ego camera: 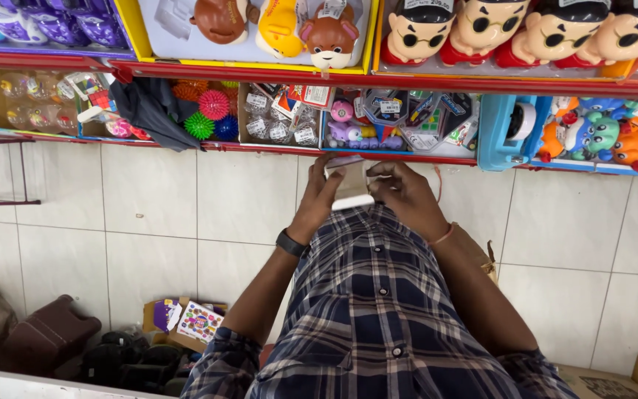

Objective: The person takes a pyramid-shaped puzzle toy out of its box and inspects it in a store aisle.

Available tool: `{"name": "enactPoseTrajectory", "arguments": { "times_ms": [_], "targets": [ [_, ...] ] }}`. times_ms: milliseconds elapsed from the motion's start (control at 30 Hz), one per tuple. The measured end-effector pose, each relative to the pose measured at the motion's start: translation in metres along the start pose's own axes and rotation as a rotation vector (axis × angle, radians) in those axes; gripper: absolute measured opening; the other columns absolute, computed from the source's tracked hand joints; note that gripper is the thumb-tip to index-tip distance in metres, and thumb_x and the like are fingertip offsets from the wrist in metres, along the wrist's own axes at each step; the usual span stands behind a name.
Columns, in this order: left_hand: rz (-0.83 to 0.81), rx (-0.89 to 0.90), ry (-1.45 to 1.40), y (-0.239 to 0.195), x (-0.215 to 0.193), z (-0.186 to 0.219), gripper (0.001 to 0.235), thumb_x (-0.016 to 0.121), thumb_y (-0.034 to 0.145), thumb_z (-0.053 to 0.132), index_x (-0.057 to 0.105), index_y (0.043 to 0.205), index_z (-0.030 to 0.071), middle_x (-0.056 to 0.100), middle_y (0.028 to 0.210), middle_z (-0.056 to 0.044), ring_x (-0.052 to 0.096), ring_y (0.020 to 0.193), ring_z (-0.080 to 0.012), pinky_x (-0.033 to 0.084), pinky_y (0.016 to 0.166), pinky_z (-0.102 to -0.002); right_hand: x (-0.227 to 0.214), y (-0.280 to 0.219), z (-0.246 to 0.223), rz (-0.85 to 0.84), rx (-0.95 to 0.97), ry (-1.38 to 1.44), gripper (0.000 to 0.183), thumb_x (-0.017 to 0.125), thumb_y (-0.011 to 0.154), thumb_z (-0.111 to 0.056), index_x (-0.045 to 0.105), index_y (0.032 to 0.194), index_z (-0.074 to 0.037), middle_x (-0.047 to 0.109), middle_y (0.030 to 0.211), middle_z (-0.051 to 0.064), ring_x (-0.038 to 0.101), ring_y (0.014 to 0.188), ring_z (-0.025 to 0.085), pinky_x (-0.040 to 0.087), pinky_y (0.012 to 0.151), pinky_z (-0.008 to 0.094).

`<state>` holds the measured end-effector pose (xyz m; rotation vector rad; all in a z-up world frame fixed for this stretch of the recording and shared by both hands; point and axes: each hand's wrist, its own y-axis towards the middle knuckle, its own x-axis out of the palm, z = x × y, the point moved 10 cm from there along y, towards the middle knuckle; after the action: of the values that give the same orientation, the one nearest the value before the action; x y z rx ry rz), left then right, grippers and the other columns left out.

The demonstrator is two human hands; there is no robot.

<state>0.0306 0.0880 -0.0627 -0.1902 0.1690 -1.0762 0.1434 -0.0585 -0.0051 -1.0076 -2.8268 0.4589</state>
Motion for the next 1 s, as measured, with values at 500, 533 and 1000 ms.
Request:
{"name": "enactPoseTrajectory", "arguments": {
  "times_ms": [500,533,1000],
  "targets": [
    [0.088,-0.108,0.082,-0.008,-0.024,0.011,0.074,0.050,0.098,0.053,0.038,0.154,0.005,0.047,0.137,-0.019,0.047,0.105,-0.0257,0.043,0.098,-0.036,-0.041,0.104,0.078,0.513,-0.305,-0.735,0.048,0.084,0.082,-0.010,0.055,0.118,-0.002,0.067,0.113,0.021,0.067,0.100,0.044,0.055,0.082,0.050],
    [0.097,-0.111,0.081,-0.009,-0.027,0.020,0.074,0.050,0.098,0.053,0.038,0.154,0.005,0.047,0.137,-0.019,0.047,0.105,-0.0257,0.043,0.098,-0.036,-0.038,0.108,0.081,0.505,-0.307,-0.734,0.048,0.084,0.082,-0.010,0.055,0.118,-0.002,0.067,0.113,0.021,0.067,0.100,0.044,0.055,0.082,0.050],
    [0.056,-0.149,-0.019,-0.021,-0.046,-0.001,0.071,0.056,0.100,0.049,0.040,0.154,0.007,0.044,0.130,-0.016,0.047,0.084,-0.0153,0.048,0.079,-0.029,-0.039,0.107,0.071,0.619,-0.245,-0.910,0.060,0.085,0.083,-0.011,0.041,0.124,-0.005,0.060,0.117,0.022,0.065,0.103,0.046,0.054,0.086,0.052]
  ]
}}
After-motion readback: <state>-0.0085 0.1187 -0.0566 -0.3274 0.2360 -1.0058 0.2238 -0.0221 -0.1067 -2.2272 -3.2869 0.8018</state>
